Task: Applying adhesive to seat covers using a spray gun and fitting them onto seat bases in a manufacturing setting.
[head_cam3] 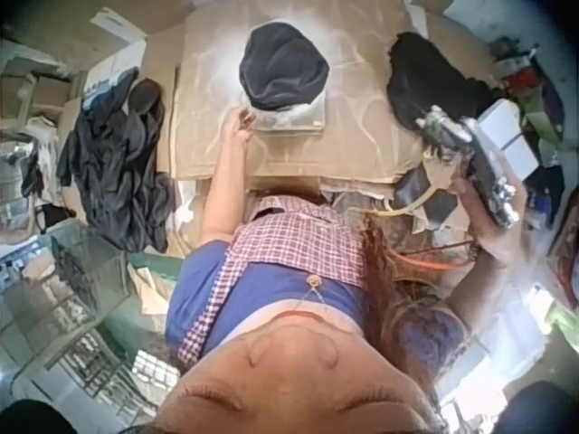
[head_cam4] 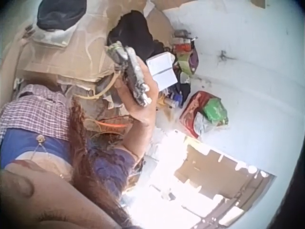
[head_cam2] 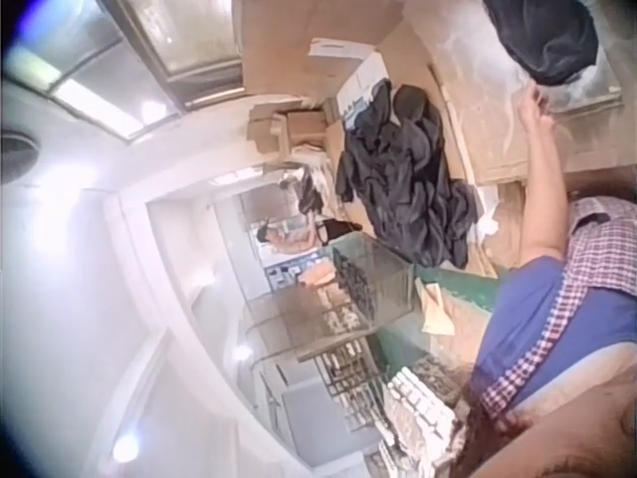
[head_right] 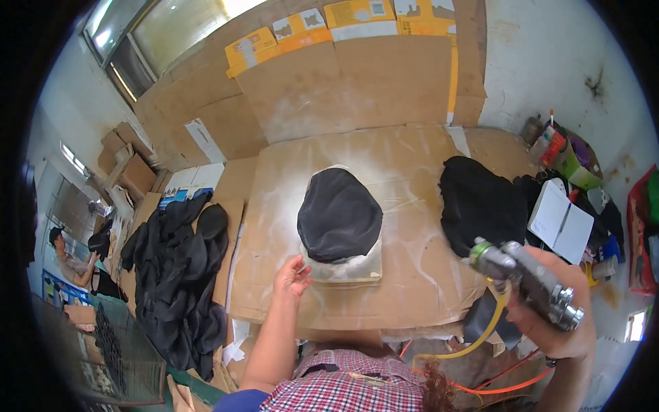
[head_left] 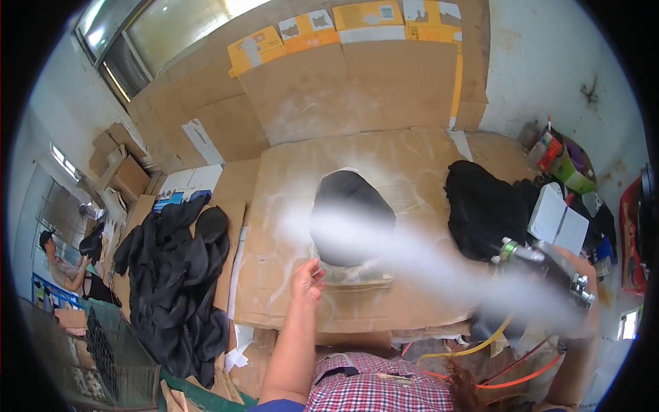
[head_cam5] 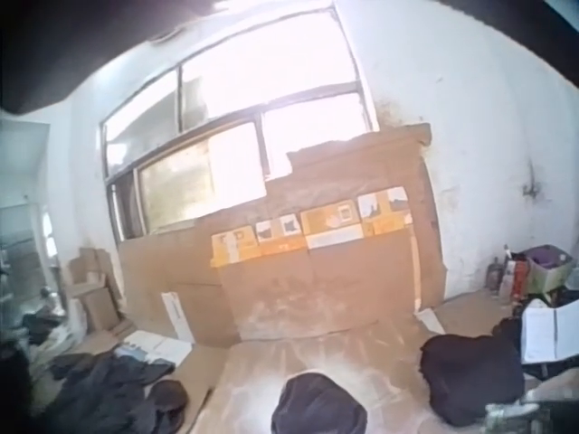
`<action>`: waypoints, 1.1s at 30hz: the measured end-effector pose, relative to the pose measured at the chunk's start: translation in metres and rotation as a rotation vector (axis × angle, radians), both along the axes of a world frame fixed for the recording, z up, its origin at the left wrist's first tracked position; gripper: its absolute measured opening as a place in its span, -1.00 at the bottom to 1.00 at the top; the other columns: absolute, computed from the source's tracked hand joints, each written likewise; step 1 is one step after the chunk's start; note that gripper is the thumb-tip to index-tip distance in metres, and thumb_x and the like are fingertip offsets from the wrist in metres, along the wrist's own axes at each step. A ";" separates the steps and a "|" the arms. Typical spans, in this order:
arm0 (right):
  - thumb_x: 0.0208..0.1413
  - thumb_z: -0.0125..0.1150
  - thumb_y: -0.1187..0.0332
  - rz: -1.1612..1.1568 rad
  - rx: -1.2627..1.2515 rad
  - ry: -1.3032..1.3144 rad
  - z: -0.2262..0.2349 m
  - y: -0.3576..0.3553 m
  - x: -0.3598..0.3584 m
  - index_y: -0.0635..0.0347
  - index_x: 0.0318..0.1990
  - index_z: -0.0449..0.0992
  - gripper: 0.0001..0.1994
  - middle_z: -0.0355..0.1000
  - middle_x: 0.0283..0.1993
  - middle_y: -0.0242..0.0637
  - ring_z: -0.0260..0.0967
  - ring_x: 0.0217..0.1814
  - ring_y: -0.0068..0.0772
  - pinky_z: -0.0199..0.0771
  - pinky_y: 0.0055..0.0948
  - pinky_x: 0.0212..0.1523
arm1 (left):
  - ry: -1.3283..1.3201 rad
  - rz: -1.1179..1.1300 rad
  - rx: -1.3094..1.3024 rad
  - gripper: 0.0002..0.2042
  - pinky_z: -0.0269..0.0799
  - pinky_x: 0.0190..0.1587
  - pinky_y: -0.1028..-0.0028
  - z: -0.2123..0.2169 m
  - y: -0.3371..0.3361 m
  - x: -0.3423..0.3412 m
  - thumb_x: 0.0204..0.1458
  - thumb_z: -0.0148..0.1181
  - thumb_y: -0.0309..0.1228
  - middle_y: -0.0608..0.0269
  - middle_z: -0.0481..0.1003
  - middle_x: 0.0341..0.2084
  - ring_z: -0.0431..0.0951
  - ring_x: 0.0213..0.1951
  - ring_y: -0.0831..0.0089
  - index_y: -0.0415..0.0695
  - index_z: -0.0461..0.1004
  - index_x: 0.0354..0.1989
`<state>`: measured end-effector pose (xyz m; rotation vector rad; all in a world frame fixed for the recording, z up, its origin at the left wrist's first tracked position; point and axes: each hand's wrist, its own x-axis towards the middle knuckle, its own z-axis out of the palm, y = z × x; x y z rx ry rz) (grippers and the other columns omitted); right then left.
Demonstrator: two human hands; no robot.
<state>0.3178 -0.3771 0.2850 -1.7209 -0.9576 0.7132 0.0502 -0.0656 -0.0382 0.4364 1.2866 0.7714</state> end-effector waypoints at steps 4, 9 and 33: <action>-0.32 0.26 0.55 0.068 0.053 -0.033 0.000 -0.013 0.006 0.38 0.00 0.38 -0.45 0.47 -0.35 -0.25 0.42 -0.42 -0.54 0.41 -0.57 -0.38 | 0.097 -0.062 0.057 -0.80 0.19 -0.18 0.19 0.004 0.021 0.005 -0.16 0.32 -0.18 0.43 0.42 -0.47 0.41 -0.27 0.36 0.04 0.47 -0.43; -0.32 0.25 0.54 0.496 0.020 -0.393 0.006 -0.009 0.003 0.34 -0.04 0.43 -0.49 0.52 -0.36 -0.25 0.45 -0.44 -0.58 0.42 -0.60 -0.36 | 0.244 -0.132 0.184 -0.58 0.07 0.03 0.03 -0.019 0.065 0.024 -0.22 0.31 -0.03 0.23 0.38 -0.22 0.35 -0.16 0.22 -0.01 0.50 -0.22; -0.37 0.27 0.56 0.279 0.112 -0.305 -0.015 -0.032 0.018 0.44 -0.08 0.35 -0.47 0.42 -0.54 -0.23 0.42 -0.58 -0.46 0.43 -0.53 -0.52 | 0.362 -0.235 0.108 -0.62 0.14 -0.14 0.19 0.024 0.053 -0.008 -0.24 0.31 0.03 0.34 0.40 -0.51 0.40 -0.40 0.36 -0.01 0.43 -0.46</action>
